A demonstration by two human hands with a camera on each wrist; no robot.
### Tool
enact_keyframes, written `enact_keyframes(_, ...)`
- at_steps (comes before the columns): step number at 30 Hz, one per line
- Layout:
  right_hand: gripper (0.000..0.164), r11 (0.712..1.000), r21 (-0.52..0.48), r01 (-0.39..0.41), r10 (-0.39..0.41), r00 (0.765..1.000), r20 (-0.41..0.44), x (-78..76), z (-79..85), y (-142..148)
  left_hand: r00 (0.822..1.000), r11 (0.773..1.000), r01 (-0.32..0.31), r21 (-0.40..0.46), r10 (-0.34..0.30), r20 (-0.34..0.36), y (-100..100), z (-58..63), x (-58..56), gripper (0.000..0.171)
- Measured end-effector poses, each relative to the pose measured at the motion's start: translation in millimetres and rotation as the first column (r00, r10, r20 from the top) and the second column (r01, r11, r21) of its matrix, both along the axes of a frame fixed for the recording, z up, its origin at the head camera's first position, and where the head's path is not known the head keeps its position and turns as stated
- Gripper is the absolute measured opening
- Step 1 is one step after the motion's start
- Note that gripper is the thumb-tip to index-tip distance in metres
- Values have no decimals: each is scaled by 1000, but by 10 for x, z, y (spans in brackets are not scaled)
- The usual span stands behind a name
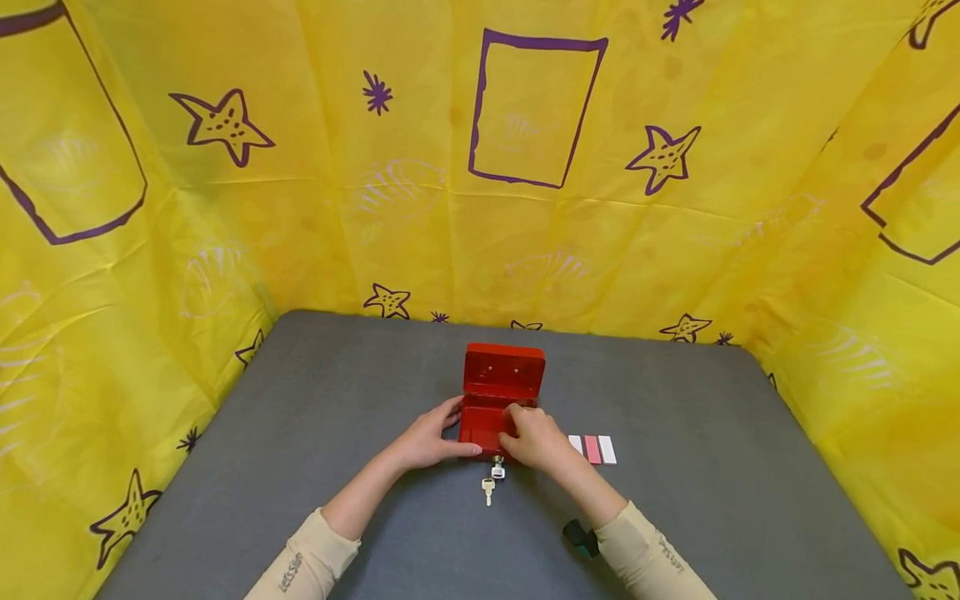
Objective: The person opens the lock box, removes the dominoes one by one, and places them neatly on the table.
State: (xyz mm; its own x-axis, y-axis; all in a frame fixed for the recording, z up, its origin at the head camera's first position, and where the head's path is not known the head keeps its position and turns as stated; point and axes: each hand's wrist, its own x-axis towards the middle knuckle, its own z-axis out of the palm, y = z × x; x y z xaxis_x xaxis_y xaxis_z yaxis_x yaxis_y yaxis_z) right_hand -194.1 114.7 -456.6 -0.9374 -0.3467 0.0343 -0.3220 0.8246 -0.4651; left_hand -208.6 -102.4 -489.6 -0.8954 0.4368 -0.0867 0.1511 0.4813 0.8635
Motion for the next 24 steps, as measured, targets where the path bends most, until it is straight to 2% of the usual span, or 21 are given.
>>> enact_keyframes(7,30,1000,-12,-26,26,1000,10,11,-6,-12,1000,1000,2,-8,-2,-4,5,-2,-3,92)
enact_keyframes(24,24,994,-41,-102,102,995,-20,45,-17,-70,1000,1000,9,1,-9,-6,-3,-4,-10,90)
